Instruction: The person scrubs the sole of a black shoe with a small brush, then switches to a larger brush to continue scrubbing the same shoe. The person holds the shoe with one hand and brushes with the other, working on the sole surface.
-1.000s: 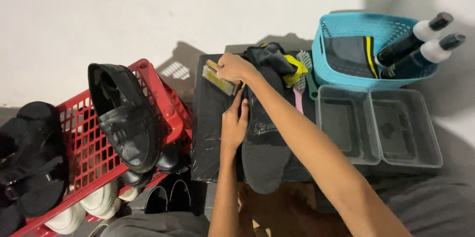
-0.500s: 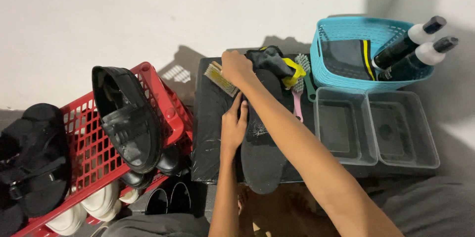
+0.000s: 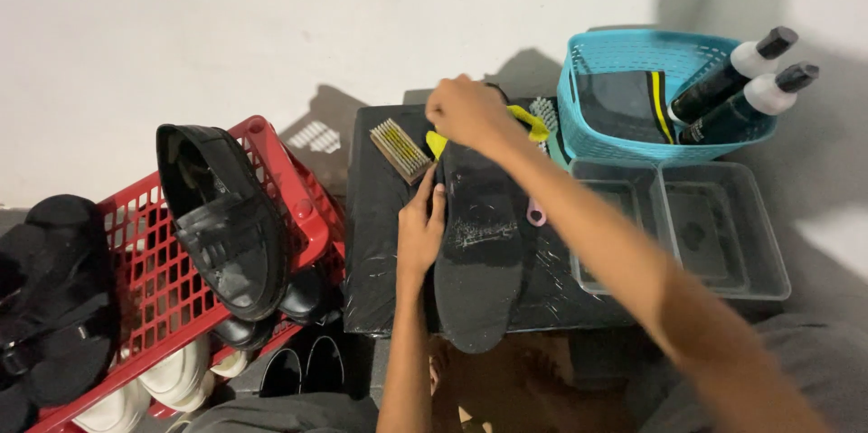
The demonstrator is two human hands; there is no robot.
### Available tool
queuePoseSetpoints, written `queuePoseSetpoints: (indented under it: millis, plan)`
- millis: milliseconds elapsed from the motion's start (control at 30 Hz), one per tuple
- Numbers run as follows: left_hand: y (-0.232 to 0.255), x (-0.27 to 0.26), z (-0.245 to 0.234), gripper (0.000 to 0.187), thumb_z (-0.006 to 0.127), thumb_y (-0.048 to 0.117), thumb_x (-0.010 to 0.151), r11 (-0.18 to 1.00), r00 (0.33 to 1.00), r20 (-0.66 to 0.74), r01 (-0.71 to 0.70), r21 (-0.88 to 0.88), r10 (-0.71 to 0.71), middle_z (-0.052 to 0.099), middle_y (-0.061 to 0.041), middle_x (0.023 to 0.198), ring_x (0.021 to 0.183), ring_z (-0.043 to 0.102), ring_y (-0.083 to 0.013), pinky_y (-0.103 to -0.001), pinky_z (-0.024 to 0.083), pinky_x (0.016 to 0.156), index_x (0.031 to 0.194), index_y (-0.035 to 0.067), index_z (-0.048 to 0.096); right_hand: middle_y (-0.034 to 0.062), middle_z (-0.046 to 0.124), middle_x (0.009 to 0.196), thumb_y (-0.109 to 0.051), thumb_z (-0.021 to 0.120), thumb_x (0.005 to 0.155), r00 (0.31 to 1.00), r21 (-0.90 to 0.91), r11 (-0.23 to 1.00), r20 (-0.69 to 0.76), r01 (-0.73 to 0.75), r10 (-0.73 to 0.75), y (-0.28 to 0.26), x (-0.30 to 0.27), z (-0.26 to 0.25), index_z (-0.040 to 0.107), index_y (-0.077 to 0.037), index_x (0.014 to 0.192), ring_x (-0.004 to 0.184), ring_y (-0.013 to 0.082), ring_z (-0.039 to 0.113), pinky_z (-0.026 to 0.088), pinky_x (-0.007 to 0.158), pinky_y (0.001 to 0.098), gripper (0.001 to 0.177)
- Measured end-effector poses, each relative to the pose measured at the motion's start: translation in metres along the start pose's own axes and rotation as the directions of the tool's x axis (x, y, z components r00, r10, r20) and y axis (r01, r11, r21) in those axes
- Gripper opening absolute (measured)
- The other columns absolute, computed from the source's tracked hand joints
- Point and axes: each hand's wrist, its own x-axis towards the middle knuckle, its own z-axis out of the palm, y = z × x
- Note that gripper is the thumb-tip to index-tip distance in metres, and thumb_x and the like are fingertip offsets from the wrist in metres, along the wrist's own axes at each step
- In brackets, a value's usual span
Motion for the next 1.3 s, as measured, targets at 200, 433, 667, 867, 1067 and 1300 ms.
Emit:
queuePoseSetpoints:
  millis: [200, 433, 667, 867, 1067, 1300]
  plan:
    - [0.000, 0.002, -0.001, 0.048, 0.044, 0.027, 0.106, 1.000, 1.000, 0.000, -0.005, 0.026, 0.005, 0.064, -0.031, 0.130, 0.123, 0.060, -0.0483, -0.057, 0.048, 0.104, 0.148, 0.003, 0.052, 0.0147, 0.061, 0.054, -0.025, 0.066, 0.092, 0.973, -0.191, 0.973, 0.163, -0.131, 0.164, 0.020, -0.073, -0.072, 0.062, -0.009, 0.054, 0.056, 0.0390, 0.064, 0.051, 0.057, 0.0471, 0.041]
    - [-0.014, 0.007, 0.007, 0.051, 0.041, 0.032, 0.108, 1.000, 1.000, 0.005, -0.003, 0.005, 0.003, 0.067, -0.031, 0.125, 0.119, 0.062, -0.0468, -0.057, 0.052, 0.098, 0.150, 0.005, 0.051, 0.0132, 0.077, 0.094, -0.031, 0.065, 0.090, 0.903, -0.486, 0.873, 0.352, -0.047, 0.245, 0.071, -0.122, -0.022, 0.076, -0.016, 0.090, 0.092, 0.0353, 0.075, 0.058, 0.075, 0.0487, 0.018]
    - [-0.014, 0.004, 0.004, 0.050, 0.043, 0.032, 0.108, 1.000, 1.000, -0.010, 0.004, 0.009, -0.004, 0.067, -0.032, 0.124, 0.117, 0.064, -0.0470, -0.057, 0.055, 0.094, 0.149, 0.005, 0.051, 0.0180, 0.073, 0.091, -0.022, 0.070, 0.086, 0.924, -0.507, 0.857, 0.279, -0.091, 0.263, 0.080, -0.121, -0.007, 0.074, -0.006, 0.092, 0.085, 0.0393, 0.073, 0.056, 0.065, 0.0486, 0.017]
    - [-0.010, 0.005, 0.006, 0.049, 0.042, 0.031, 0.108, 1.000, 1.000, -0.008, -0.009, 0.012, 0.009, 0.066, -0.032, 0.126, 0.118, 0.063, -0.0477, -0.058, 0.054, 0.095, 0.149, 0.004, 0.051, 0.0173, 0.075, 0.092, -0.014, 0.066, 0.085, 0.948, -0.510, 0.842, 0.141, -0.178, 0.285, 0.086, -0.118, -0.014, 0.074, -0.005, 0.097, 0.087, 0.0387, 0.074, 0.058, 0.068, 0.0517, 0.016]
    - [-0.003, 0.002, 0.003, 0.049, 0.043, 0.030, 0.108, 1.000, 1.000, -0.017, -0.007, 0.010, 0.008, 0.066, -0.031, 0.127, 0.119, 0.062, -0.0472, -0.058, 0.054, 0.096, 0.148, 0.004, 0.052, 0.0177, 0.074, 0.090, -0.008, 0.063, 0.084, 0.937, -0.506, 0.834, 0.130, -0.220, 0.325, 0.086, -0.117, -0.002, 0.074, -0.005, 0.095, 0.084, 0.0407, 0.074, 0.058, 0.067, 0.0521, 0.016]
    - [-0.004, 0.001, 0.004, 0.051, 0.042, 0.033, 0.108, 1.000, 1.000, -0.011, -0.011, -0.016, 0.011, 0.066, -0.031, 0.127, 0.119, 0.063, -0.0465, -0.057, 0.054, 0.097, 0.148, 0.004, 0.051, 0.0200, 0.073, 0.088, -0.006, 0.061, 0.086, 0.925, -0.508, 0.815, 0.085, -0.279, 0.370, 0.085, -0.108, 0.004, 0.074, 0.001, 0.092, 0.086, 0.0442, 0.074, 0.058, 0.070, 0.0557, 0.016]
